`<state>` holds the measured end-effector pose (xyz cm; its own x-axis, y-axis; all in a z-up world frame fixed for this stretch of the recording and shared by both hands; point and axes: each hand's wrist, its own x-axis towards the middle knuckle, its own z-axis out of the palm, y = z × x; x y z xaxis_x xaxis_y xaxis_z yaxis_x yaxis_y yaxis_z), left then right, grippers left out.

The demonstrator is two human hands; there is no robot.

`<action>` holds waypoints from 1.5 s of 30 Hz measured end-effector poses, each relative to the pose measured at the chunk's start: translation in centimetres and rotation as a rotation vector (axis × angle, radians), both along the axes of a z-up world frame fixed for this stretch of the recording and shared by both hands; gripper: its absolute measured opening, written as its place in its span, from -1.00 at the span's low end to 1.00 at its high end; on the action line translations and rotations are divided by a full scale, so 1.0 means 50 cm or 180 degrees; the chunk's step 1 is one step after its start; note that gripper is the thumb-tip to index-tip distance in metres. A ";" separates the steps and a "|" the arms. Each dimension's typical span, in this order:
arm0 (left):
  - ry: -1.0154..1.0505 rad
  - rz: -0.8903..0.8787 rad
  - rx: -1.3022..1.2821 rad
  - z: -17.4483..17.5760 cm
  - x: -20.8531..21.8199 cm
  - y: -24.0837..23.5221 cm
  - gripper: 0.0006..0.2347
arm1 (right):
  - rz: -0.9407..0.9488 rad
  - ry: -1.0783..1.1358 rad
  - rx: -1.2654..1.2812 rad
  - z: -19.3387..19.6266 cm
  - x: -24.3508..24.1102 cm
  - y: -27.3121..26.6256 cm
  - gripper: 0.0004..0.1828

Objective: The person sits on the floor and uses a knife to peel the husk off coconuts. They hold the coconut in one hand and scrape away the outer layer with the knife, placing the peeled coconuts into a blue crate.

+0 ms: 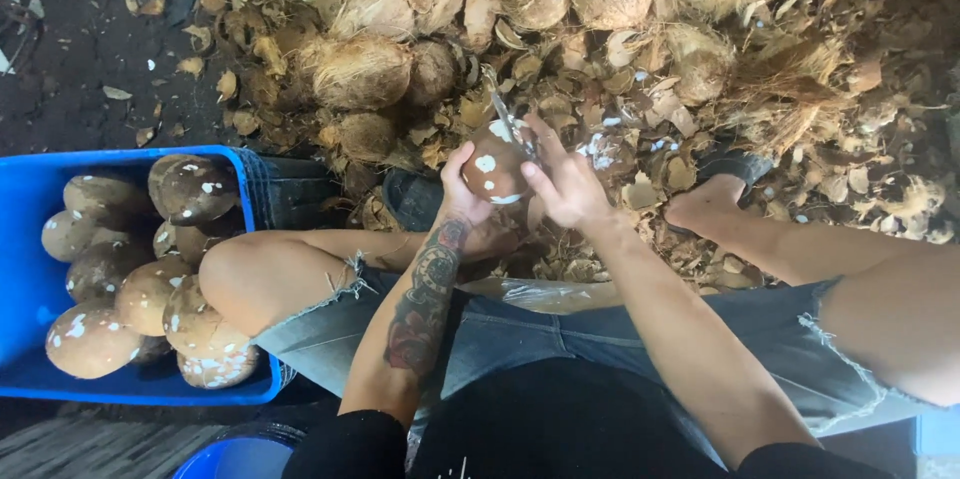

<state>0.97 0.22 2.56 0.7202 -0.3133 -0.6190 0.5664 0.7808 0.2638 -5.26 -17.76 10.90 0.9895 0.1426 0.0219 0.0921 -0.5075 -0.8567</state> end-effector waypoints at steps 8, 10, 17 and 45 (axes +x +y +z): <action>-0.0023 -0.0158 -0.0281 -0.022 0.000 0.001 -0.61 | -0.0340 0.0392 -0.0573 0.001 0.022 -0.001 -0.29; 0.0033 -0.0169 -0.0360 -0.049 0.000 0.012 -0.60 | -0.0343 0.0413 -0.0702 0.013 0.022 0.001 -0.29; -0.0387 -0.0429 -0.0141 -0.048 0.014 0.016 -0.62 | -0.0629 0.0614 -0.0585 0.073 0.026 0.031 -0.27; -0.1307 -0.0634 -0.0289 -0.007 0.029 0.030 -0.60 | -0.0720 0.1268 -0.0218 0.208 0.021 0.025 -0.21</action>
<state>2.41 1.72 2.22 0.8203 -0.5100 -0.2587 0.5705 0.6978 0.4332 -4.23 -16.51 21.32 0.9254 -0.0901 -0.3682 -0.3570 -0.5335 -0.7668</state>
